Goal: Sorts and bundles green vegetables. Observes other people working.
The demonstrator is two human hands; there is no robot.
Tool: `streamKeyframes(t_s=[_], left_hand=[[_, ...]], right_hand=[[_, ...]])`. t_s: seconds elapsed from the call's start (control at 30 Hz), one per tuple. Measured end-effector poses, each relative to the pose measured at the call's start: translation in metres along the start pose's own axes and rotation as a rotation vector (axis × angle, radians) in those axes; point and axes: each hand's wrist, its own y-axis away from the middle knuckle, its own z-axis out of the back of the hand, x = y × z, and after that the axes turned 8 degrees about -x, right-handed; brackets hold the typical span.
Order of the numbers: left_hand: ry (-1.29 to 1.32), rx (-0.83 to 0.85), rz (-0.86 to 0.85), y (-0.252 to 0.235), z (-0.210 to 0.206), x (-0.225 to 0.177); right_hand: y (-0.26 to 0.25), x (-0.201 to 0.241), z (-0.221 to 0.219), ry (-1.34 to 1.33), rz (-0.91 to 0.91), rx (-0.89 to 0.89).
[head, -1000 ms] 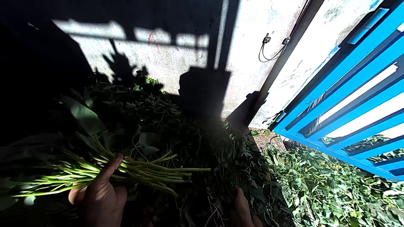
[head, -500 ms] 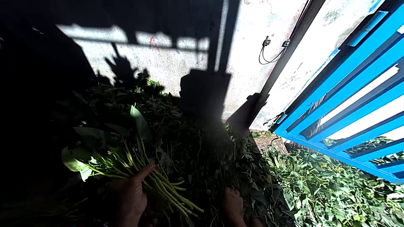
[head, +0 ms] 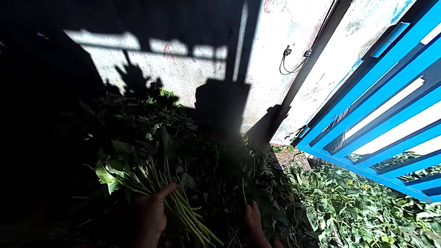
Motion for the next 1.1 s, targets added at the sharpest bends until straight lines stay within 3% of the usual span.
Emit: streamKeyframes(t_s=[0.17, 0.3, 0.63, 0.93, 1.1], left_hand=[[-0.091, 0.075, 0.047, 0.005, -0.009, 0.017], [-0.152, 0.129, 0.071, 0.008, -0.012, 0.030], [-0.163, 0.276, 0.136, 0.005, -0.009, 0.027], [-0.301, 0.418, 0.096, 0.000, -0.003, 0.025], [-0.321, 0.469, 0.107, 0.004, -0.004, 0.023]], right_hand=[[0.027, 0.036, 0.015, -0.676, -0.044, 0.078], [0.071, 0.057, 0.022, -0.857, -0.018, 0.278], [0.131, 0.071, 0.003, -0.505, 0.524, 0.584], [0.114, 0.067, 0.012, -0.261, 0.739, 0.619], [0.113, 0.073, 0.016, -0.037, 0.787, 0.491]])
